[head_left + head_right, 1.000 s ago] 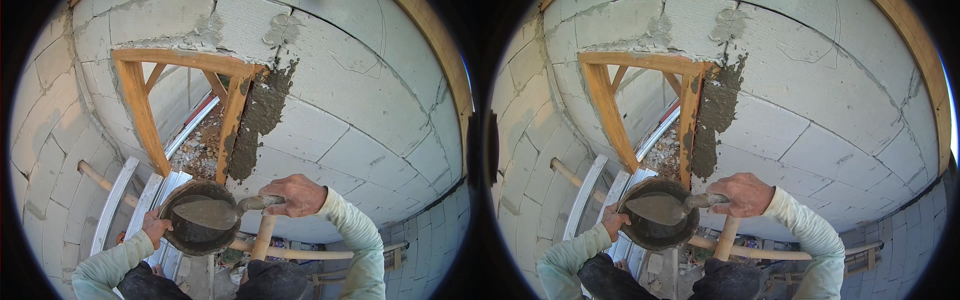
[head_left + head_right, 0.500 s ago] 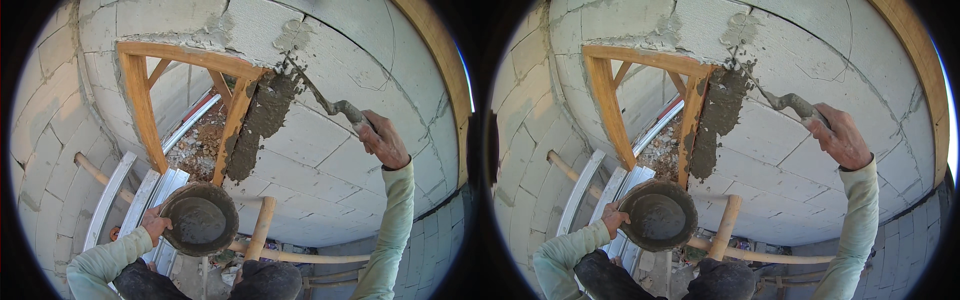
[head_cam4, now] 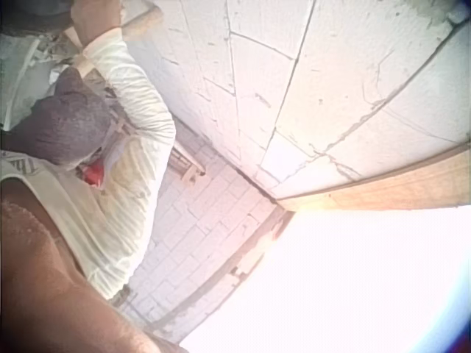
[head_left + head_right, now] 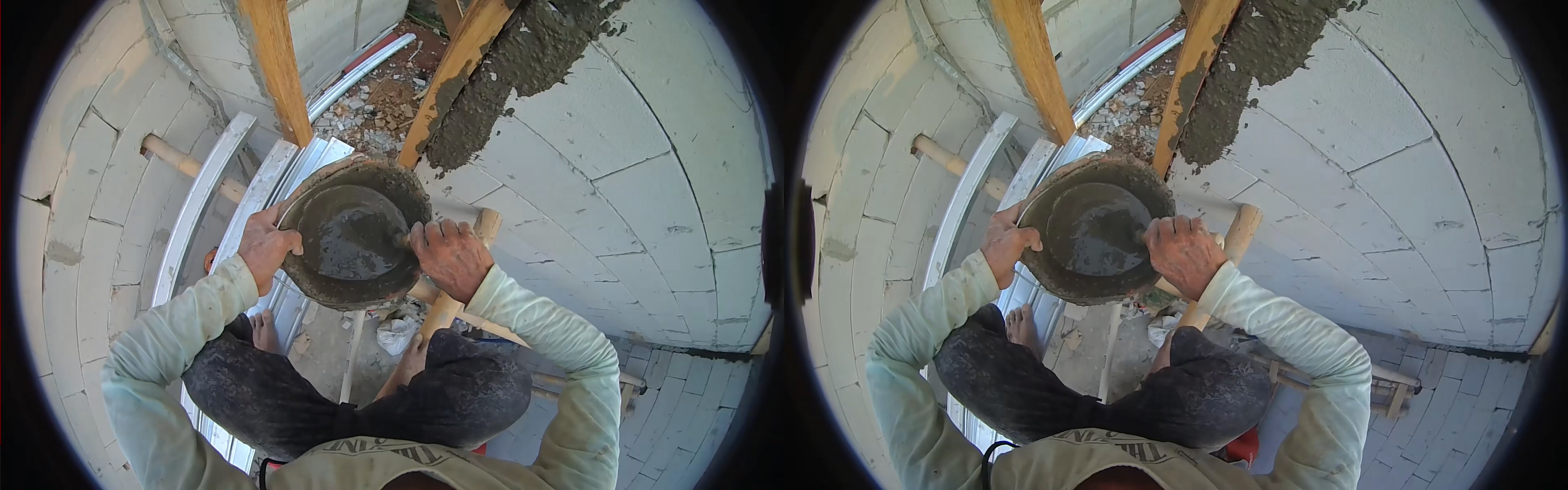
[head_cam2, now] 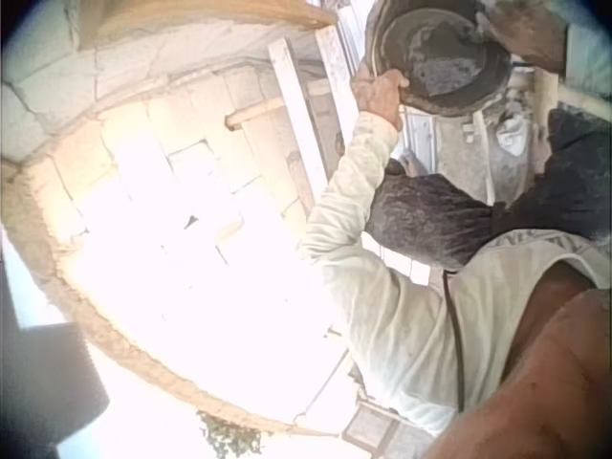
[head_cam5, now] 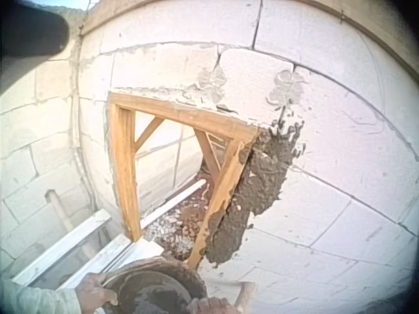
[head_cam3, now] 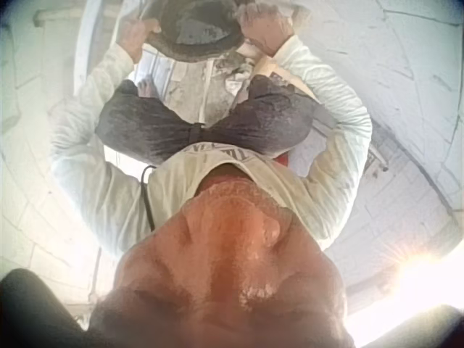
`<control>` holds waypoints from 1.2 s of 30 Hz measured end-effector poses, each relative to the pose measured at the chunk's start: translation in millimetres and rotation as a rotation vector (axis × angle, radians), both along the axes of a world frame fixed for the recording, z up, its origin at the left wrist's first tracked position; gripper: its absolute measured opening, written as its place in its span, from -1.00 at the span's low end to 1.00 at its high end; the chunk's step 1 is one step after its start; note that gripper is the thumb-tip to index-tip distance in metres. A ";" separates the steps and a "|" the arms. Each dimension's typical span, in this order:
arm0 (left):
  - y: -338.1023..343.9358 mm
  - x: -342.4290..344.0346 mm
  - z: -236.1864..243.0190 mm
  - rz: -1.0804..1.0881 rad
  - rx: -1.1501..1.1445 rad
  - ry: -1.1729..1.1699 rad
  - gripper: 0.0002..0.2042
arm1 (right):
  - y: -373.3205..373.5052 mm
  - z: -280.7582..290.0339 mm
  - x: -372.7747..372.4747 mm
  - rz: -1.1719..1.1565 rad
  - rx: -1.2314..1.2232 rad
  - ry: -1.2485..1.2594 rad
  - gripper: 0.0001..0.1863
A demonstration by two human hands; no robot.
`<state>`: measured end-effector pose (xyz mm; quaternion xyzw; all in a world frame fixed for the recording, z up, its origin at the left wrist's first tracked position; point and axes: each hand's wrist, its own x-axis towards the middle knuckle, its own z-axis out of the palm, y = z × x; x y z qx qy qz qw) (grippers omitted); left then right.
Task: The person applies cement plaster to a wall gap using a trowel while holding a bucket of wet cement.
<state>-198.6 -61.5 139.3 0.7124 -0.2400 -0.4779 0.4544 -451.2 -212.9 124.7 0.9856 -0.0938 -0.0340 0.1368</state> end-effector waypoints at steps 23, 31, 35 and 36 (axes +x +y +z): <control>41.0 13.6 -15.6 0.230 0.036 0.103 -0.42 | -34.6 18.5 -75.5 -0.218 0.476 -0.170 -0.48; 44.1 18.3 -18.4 0.323 0.056 -0.049 -0.37 | -138.2 -71.6 -106.4 -0.265 1.095 -0.015 -0.59; 34.8 23.0 -24.1 0.294 0.099 -0.022 -0.38 | -163.1 -56.3 -87.4 -0.643 0.729 -0.037 -0.66; 39.5 24.4 -24.9 0.299 0.115 -0.014 -0.38 | -145.8 -24.9 -88.3 -0.583 0.624 -0.192 -0.68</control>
